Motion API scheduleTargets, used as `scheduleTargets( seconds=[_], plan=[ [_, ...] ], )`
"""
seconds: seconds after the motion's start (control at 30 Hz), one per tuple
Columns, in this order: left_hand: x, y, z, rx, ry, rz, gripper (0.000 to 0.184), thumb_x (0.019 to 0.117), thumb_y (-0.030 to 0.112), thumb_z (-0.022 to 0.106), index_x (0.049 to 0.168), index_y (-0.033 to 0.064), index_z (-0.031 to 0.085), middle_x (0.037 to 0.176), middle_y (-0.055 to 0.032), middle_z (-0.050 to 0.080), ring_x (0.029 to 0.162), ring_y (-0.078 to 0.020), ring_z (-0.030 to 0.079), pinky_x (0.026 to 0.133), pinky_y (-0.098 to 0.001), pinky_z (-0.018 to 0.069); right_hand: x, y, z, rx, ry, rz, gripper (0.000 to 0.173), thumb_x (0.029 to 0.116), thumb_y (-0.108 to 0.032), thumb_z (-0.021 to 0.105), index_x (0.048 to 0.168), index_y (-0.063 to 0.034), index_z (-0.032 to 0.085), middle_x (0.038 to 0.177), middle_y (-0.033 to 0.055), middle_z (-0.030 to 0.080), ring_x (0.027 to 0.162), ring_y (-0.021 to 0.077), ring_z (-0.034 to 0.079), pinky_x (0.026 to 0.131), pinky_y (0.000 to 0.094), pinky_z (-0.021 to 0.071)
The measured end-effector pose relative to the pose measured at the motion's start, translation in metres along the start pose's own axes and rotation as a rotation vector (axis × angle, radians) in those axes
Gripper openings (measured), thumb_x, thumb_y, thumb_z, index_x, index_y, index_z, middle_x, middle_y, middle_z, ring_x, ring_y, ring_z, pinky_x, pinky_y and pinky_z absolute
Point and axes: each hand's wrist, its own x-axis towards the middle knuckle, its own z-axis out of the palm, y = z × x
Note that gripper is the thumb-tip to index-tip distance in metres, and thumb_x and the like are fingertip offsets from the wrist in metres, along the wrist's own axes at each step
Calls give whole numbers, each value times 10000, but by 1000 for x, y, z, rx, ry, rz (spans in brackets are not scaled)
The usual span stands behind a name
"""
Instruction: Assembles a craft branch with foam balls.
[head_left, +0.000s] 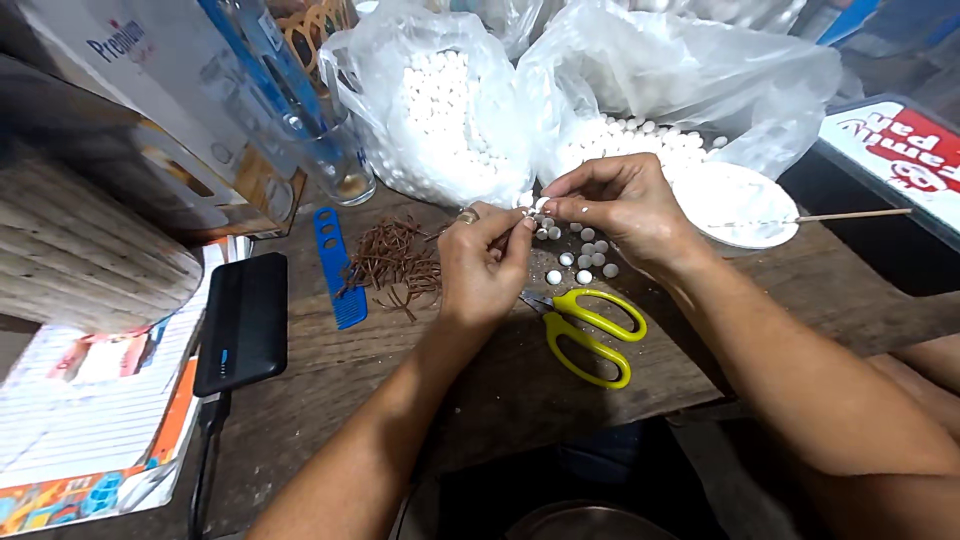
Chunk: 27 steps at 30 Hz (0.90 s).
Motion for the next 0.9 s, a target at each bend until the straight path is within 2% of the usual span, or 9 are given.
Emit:
scheduleTargets(
  seconds=[0.23,0.37,0.67,0.9],
  plan=[
    [-3,2,-7,11,-37,-24,87,949,30,665,933,-19,735,830,-76,677,664,-21,631,606,-149,532,-1,0,-2,-3,-42,-5,121,861,35,718,945,-44,756,817,-48,740,717,-21,673,692,151,573],
    [-1,2,-2,-5,13,-39,75,918,3,677,911,-51,728,829,-92,694,690,-17,663,659,-150,563,-1,1,-4,2,-66,-23,165,853,42,710,995,-36,736,856,-41,735,748,-8,682,717,165,584],
    [-1,3,-1,6,14,-5,75,916,-6,669,899,-59,719,812,-92,689,680,-11,655,655,-139,553,-1,2,-1,-8,-56,-71,100,864,22,711,915,-57,745,799,-66,729,687,-37,648,659,141,554],
    [-4,4,-3,11,-2,-5,63,928,-2,677,898,-48,709,816,-88,684,670,-35,665,638,-165,571,-3,3,2,-4,-57,-148,103,851,42,721,921,-28,747,857,-32,750,757,-21,681,726,155,579]
  ],
)
